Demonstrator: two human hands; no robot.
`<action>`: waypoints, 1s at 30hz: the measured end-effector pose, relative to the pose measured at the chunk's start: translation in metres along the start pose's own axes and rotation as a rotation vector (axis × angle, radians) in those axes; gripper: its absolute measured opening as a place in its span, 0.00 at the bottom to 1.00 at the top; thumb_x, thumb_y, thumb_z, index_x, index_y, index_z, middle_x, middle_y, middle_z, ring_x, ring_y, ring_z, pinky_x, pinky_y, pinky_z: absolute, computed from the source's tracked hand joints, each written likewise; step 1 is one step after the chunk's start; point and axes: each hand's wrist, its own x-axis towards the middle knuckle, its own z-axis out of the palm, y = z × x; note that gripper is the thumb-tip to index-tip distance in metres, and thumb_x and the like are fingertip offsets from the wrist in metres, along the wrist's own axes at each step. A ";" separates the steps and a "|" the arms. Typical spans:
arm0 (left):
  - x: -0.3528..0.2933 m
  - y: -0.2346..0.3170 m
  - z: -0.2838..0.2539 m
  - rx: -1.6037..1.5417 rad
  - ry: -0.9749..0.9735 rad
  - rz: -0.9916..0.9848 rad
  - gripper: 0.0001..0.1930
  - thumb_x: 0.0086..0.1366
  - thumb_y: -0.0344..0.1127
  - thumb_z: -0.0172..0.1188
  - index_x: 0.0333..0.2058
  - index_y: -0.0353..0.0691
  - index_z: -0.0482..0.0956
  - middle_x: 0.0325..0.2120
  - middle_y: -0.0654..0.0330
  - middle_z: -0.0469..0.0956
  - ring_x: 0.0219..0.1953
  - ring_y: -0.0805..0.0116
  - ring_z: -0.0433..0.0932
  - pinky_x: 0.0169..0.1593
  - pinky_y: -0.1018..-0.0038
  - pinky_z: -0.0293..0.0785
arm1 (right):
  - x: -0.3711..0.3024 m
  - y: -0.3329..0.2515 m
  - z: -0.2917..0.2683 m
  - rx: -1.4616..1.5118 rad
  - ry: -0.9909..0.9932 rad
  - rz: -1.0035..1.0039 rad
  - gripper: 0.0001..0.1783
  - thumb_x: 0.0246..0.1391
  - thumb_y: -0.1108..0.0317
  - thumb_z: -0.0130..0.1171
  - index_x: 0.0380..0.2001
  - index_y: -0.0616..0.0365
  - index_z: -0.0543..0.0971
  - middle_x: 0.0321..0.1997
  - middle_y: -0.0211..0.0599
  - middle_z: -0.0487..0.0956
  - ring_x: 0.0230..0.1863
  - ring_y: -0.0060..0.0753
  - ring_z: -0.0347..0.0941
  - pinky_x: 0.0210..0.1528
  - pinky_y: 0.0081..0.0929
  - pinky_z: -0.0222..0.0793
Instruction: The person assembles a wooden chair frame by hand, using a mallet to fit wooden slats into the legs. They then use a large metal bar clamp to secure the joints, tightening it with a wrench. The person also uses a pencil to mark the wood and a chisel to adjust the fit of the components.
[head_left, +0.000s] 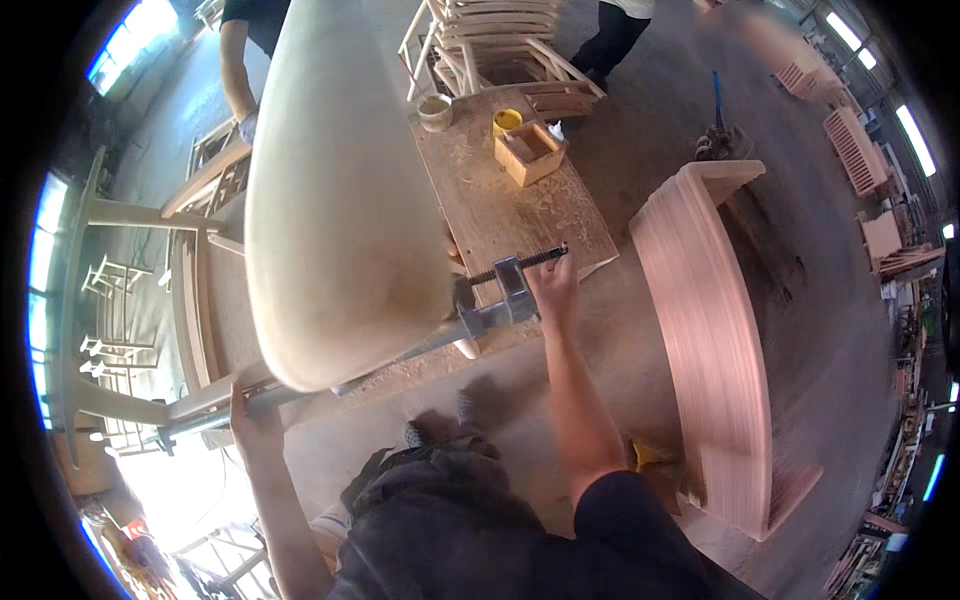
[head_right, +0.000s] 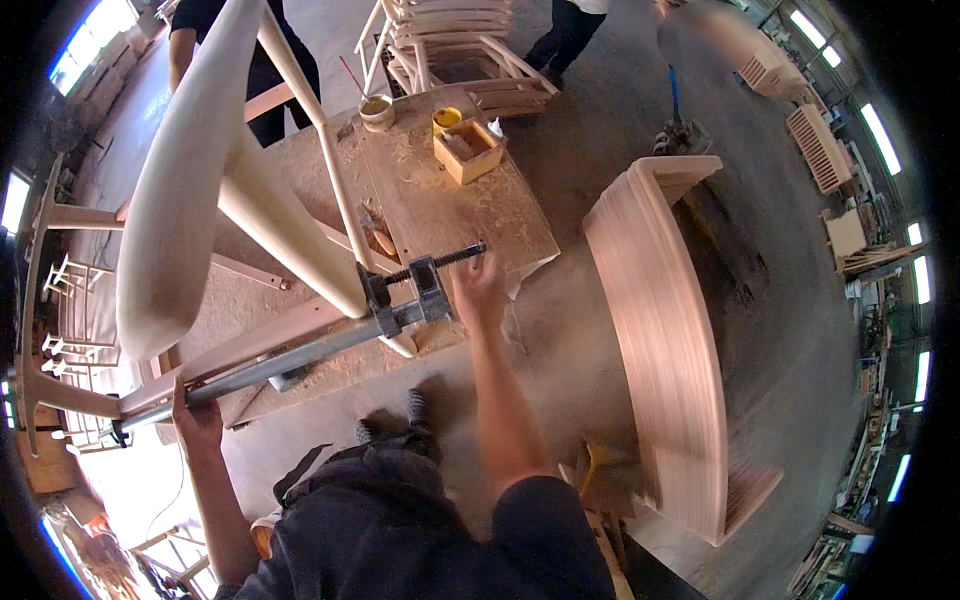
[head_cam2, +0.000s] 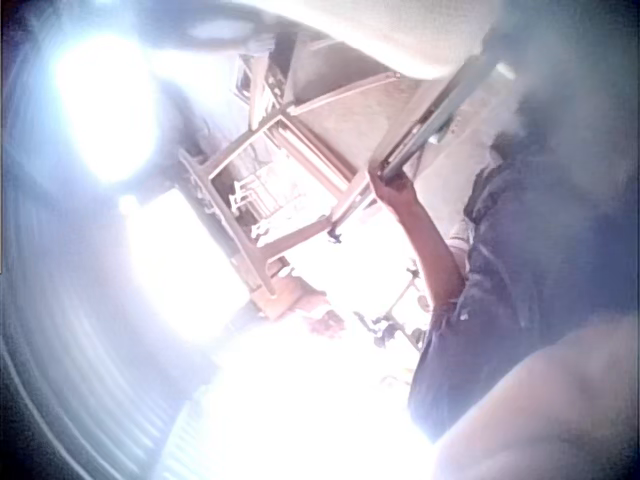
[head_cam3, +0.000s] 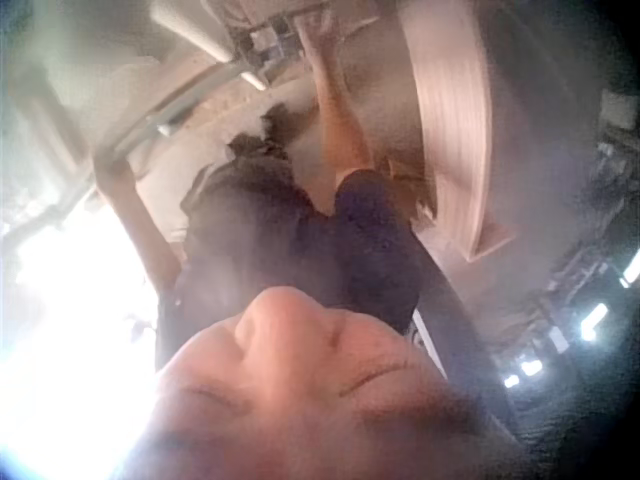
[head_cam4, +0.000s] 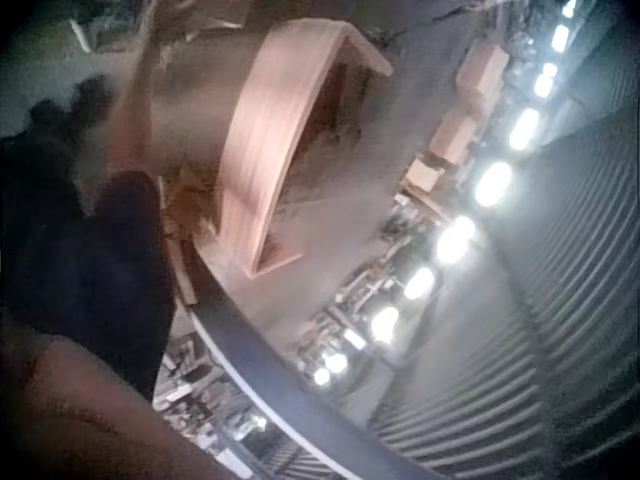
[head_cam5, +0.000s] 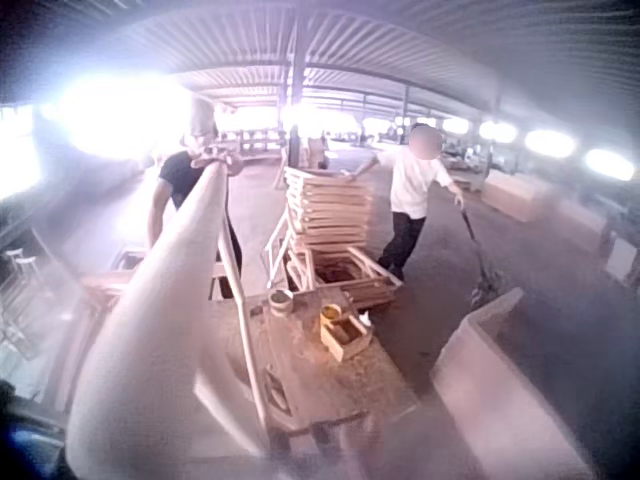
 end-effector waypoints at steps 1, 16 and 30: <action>0.002 -0.001 -0.002 0.022 -0.032 0.003 0.17 0.73 0.41 0.55 0.53 0.35 0.73 0.47 0.55 0.77 0.53 0.61 0.75 0.63 0.61 0.67 | -0.011 0.013 -0.017 -0.062 -0.125 0.061 0.16 0.65 0.57 0.58 0.32 0.60 0.75 0.25 0.34 0.73 0.27 0.34 0.73 0.30 0.29 0.67; -0.004 -0.013 0.005 -0.074 0.074 0.027 0.10 0.69 0.44 0.61 0.33 0.45 0.80 0.25 0.60 0.81 0.29 0.63 0.81 0.40 0.63 0.81 | 0.104 -0.091 -0.092 0.292 -0.857 0.110 0.21 0.61 0.63 0.63 0.55 0.60 0.79 0.59 0.42 0.78 0.61 0.39 0.72 0.63 0.41 0.68; -0.146 -0.012 -0.104 -0.729 -0.079 -0.017 0.32 0.70 0.68 0.50 0.16 0.50 0.60 0.12 0.69 0.56 0.16 0.70 0.60 0.31 0.72 0.61 | -0.134 -0.021 -0.191 -0.183 -0.871 -0.081 0.33 0.69 0.40 0.46 0.31 0.63 0.79 0.33 0.48 0.82 0.42 0.45 0.76 0.50 0.43 0.74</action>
